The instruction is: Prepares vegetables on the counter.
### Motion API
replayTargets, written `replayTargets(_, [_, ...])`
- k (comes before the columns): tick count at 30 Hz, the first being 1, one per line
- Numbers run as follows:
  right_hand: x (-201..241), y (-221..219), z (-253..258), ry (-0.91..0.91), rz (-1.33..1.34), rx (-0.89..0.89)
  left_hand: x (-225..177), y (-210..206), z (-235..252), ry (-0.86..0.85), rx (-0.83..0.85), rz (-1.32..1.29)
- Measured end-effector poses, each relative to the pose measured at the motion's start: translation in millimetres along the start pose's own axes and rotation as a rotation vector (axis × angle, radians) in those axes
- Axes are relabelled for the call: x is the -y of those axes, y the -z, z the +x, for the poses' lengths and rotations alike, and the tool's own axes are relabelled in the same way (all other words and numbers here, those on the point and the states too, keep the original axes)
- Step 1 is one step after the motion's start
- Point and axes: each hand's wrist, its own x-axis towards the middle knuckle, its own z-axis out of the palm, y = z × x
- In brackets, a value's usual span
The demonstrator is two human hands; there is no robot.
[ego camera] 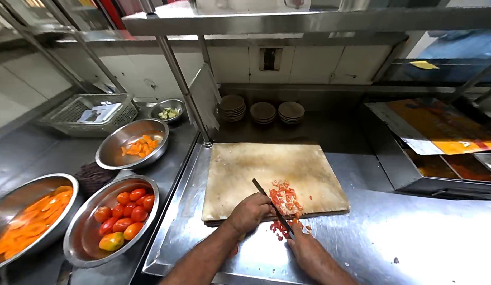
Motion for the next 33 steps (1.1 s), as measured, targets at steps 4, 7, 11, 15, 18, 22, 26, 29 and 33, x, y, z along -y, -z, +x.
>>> replayTargets(4, [-1,4,0,0.016,-0.010,0.017,-5,6,8,0.092,0.041,0.022])
replayTargets(7, [4,4,-4,0.002,-0.075,0.011,-12,24,24,0.140,0.267,0.055])
replayTargets(11, [8,28,-27,-0.021,-0.078,0.009,-9,31,35,0.059,0.240,0.123])
replayTargets(15, [2,42,-47,-0.124,-0.027,-0.013,-5,28,36,0.059,0.195,0.064])
replayTargets(18, [-19,10,-20,-0.138,0.049,-0.054,0,22,39,0.083,0.285,-0.061])
replayTargets(22, [-30,34,-18,-0.070,0.014,-0.022,0,10,39,0.040,0.277,-0.061])
replayTargets(26, [-3,58,-51,-0.159,-0.127,0.031,-8,-6,36,0.012,0.181,-0.012])
replayTargets(29, [-14,19,-20,-0.132,-0.043,-0.058,-7,-18,30,-0.014,0.084,-0.018])
replayTargets(33, [-14,49,-20,-0.081,-0.048,0.007,-6,-19,28,-0.015,0.074,-0.030])
